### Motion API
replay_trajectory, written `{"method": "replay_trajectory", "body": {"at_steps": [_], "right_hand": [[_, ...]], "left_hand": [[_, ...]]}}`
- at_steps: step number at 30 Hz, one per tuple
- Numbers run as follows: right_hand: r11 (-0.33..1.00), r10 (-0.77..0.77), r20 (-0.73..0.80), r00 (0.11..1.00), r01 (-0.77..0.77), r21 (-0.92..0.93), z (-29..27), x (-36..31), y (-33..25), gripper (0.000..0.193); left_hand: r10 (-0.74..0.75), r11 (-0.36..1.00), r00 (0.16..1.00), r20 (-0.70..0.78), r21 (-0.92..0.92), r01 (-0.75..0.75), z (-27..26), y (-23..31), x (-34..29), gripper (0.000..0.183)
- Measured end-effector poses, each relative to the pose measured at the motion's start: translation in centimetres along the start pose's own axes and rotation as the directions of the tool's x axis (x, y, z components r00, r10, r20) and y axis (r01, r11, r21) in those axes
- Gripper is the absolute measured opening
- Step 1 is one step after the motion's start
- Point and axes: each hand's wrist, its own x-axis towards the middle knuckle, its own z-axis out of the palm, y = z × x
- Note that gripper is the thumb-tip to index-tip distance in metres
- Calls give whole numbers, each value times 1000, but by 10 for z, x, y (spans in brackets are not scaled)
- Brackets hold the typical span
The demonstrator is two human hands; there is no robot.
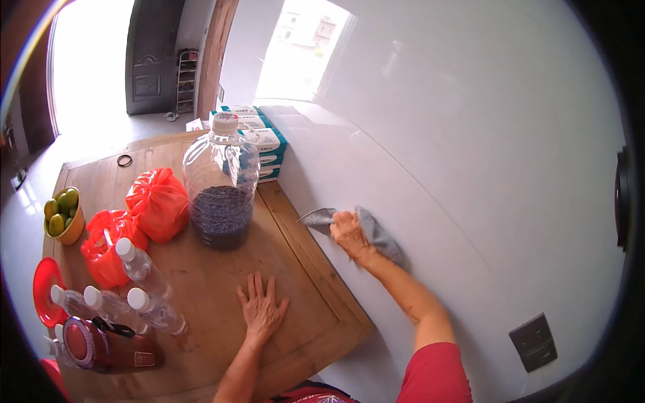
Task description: The person wipes a large plastic bottle and the adjacent wall with a gray cloth, then wipes the wooden table surface. They unpack small yellow items from a red plastic bag, wipe each one individually, and place them into a red bowl. Several water bottles and a bowl of fruit remain on the table.
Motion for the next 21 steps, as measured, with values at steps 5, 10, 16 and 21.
{"method": "replay_trajectory", "body": {"at_steps": [5,10,16,21], "right_hand": [[838,166,-29,986,-156,-522,-140,98,65,14],[649,267,-503,822,-540,-536,-216,163,122,12],[619,326,-440,837,-540,-570,-176,172,109,16],[654,306,-371,877,-477,-587,-132,181,94,19]], "left_hand": [[33,999,999,-30,29,-32,2,-4,2,68],[-13,1000,999,53,-8,13,-4,-3,7,66],[23,999,999,49,40,-25,-1,-4,2,69],[-4,998,996,88,57,-1,-5,-2,5,71]]}}
